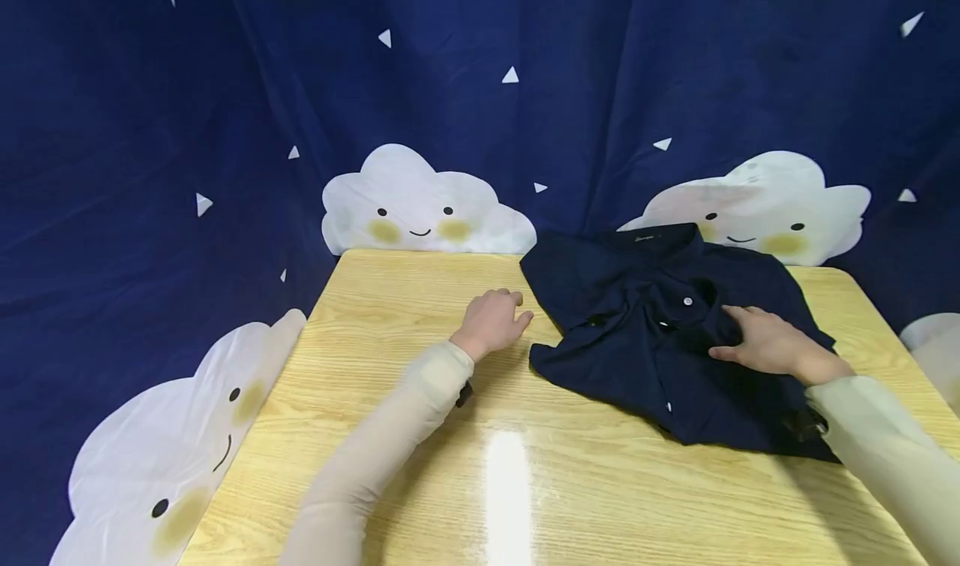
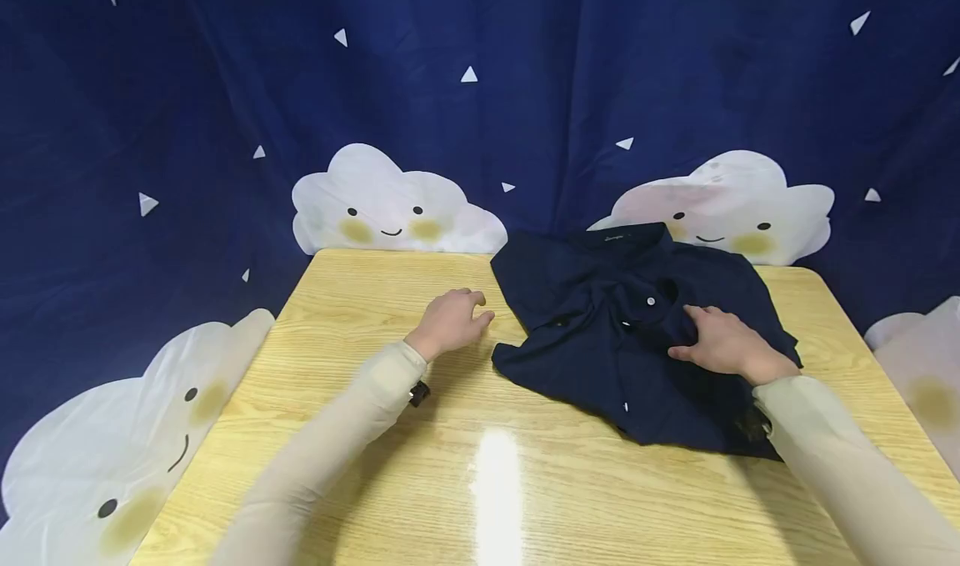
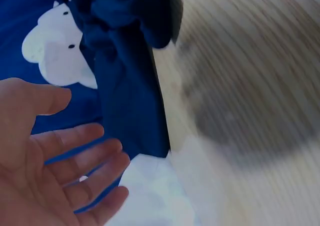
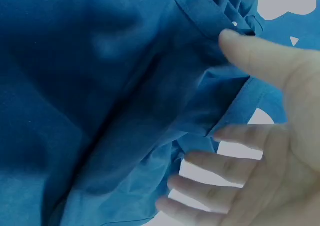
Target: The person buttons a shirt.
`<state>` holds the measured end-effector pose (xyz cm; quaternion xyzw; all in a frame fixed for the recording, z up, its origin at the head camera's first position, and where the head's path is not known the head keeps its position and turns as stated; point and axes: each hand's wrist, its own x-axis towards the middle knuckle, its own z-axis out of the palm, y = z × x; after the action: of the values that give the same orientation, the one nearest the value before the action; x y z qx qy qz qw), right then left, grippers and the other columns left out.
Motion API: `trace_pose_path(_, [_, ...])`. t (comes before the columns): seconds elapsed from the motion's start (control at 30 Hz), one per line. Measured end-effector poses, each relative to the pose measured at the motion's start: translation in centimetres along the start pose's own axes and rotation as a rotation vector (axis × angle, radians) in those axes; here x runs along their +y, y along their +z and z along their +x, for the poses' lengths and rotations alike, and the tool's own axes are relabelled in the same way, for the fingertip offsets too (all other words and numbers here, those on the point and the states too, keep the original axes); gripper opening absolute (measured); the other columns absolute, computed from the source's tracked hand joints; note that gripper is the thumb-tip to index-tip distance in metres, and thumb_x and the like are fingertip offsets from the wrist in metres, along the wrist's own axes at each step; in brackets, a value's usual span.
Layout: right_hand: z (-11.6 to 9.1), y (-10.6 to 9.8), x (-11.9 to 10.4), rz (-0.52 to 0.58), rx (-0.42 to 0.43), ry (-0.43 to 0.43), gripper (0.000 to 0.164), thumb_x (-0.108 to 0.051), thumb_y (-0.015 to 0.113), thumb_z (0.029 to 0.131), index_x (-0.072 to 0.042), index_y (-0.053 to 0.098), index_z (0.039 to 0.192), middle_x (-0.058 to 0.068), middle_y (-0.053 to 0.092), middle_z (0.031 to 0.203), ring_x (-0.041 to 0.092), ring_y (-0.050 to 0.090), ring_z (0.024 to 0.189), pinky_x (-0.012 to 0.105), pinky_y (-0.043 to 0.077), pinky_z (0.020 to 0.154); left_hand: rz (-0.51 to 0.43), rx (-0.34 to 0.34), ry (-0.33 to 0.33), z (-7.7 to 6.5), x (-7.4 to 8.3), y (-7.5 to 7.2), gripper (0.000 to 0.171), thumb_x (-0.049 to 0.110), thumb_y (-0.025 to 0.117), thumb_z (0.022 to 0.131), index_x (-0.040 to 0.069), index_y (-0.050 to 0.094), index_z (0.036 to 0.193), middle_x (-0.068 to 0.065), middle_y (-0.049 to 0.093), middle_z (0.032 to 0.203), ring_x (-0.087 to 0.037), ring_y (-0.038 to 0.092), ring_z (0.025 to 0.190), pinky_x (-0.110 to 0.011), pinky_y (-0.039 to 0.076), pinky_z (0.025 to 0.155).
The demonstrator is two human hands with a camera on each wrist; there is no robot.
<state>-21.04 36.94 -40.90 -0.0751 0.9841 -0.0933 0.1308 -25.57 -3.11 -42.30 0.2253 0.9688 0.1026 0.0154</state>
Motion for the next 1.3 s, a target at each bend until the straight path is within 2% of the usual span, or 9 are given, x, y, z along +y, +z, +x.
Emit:
trace_pose_path(0.2, [0.5, 0.4, 1.0, 0.026, -0.006, -0.042, 0.076, -0.037, 0.07, 0.082, 0.018, 0.042, 0.126, 0.042, 0.043, 0.121, 0.057, 0.041, 0.111, 0.065, 0.034, 0.089, 0.014, 0.028, 0.109, 1.2, 2.4, 1.1, 0.021, 0.025, 0.051, 0.097, 0.016, 0.065, 0.085, 0.001, 0.064, 0.082, -0.014, 0.062, 0.076, -0.028, 0.048, 0.061])
trace_pose_path(0.3, [0.8, 0.7, 1.5, 0.036, -0.005, -0.058, 0.076, -0.038, 0.072, 0.081, 0.017, 0.045, 0.125, 0.041, 0.044, 0.121, 0.056, 0.041, 0.111, 0.064, 0.035, 0.088, 0.05, 0.041, 0.168, 2.0, 3.6, 1.6, 0.022, 0.021, 0.05, 0.097, 0.017, 0.063, 0.079, 0.002, 0.059, 0.075, -0.013, 0.059, 0.07, -0.028, 0.046, 0.059])
trace_pose_path(0.47, [1.2, 1.1, 2.3, 0.056, -0.023, -0.072, 0.086, -0.042, 0.074, 0.077, 0.018, 0.04, 0.128, 0.041, 0.04, 0.122, 0.056, 0.041, 0.11, 0.065, 0.034, 0.089, 0.125, -0.01, 0.206, 3.1, 5.5, 2.7, 0.024, 0.028, 0.046, 0.1, 0.017, 0.065, 0.109, -0.004, 0.06, 0.107, -0.02, 0.058, 0.096, -0.032, 0.048, 0.076])
trace_pose_path(0.57, [1.5, 1.2, 2.5, 0.059, -0.054, -0.062, 0.095, -0.046, 0.075, 0.074, 0.019, 0.034, 0.13, 0.043, 0.035, 0.125, 0.058, 0.037, 0.112, 0.067, 0.032, 0.089, 0.121, -0.104, 0.17, 3.6, 6.5, 3.3, 0.04, 0.038, 0.041, 0.1, 0.017, 0.051, 0.132, -0.009, 0.046, 0.136, -0.026, 0.046, 0.121, -0.037, 0.042, 0.093])
trace_pose_path(0.67, [1.7, 1.2, 2.6, 0.079, -0.098, -0.047, 0.102, -0.049, 0.075, 0.073, 0.02, 0.029, 0.132, 0.045, 0.028, 0.128, 0.061, 0.031, 0.114, 0.069, 0.029, 0.09, 0.1, -0.188, 0.122, 4.1, 7.2, 4.0, 0.056, 0.047, 0.039, 0.099, 0.02, 0.033, 0.146, -0.012, 0.027, 0.15, -0.029, 0.029, 0.135, -0.04, 0.032, 0.104])
trace_pose_path(0.8, [2.0, 1.3, 2.9, 0.135, -0.134, -0.045, 0.107, -0.051, 0.074, 0.074, 0.021, 0.024, 0.134, 0.046, 0.021, 0.132, 0.061, 0.024, 0.118, 0.069, 0.025, 0.093, 0.124, -0.247, 0.089, 4.8, 7.7, 4.9, 0.068, 0.058, 0.038, 0.095, 0.027, 0.019, 0.152, -0.012, 0.014, 0.155, -0.031, 0.019, 0.14, -0.042, 0.024, 0.109])
trace_pose_path(0.97, [2.4, 1.6, 3.6, 0.265, -0.182, -0.065, 0.104, -0.045, 0.072, 0.079, 0.021, 0.018, 0.138, 0.045, 0.017, 0.137, 0.061, 0.019, 0.122, 0.069, 0.023, 0.094, 0.138, -0.277, 0.045, 5.4, 8.0, 5.5, 0.074, 0.064, 0.04, 0.091, 0.031, 0.014, 0.152, -0.012, 0.01, 0.156, -0.033, 0.014, 0.141, -0.042, 0.021, 0.11])
trace_pose_path(1.2, [2.7, 1.1, 5.4, 0.494, -0.342, -0.019, 0.089, -0.037, 0.06, 0.089, 0.016, 0.011, 0.142, 0.044, 0.009, 0.142, 0.061, 0.009, 0.127, 0.07, 0.017, 0.095, 0.165, -0.3, -0.01, 6.1, 8.0, 6.1, 0.079, 0.066, 0.044, 0.088, 0.032, 0.011, 0.152, -0.01, 0.006, 0.157, -0.031, 0.01, 0.142, -0.041, 0.018, 0.111])
trace_pose_path(1.3, [3.0, 0.8, 5.8, 0.535, -0.345, -0.026, 0.078, -0.028, 0.054, 0.091, 0.017, 0.015, 0.141, 0.044, 0.013, 0.141, 0.06, 0.012, 0.127, 0.07, 0.016, 0.096, 0.182, -0.311, -0.022, 6.5, 7.9, 6.3, 0.082, 0.067, 0.044, 0.087, 0.032, 0.009, 0.152, -0.01, 0.004, 0.157, -0.031, 0.009, 0.142, -0.041, 0.017, 0.111])
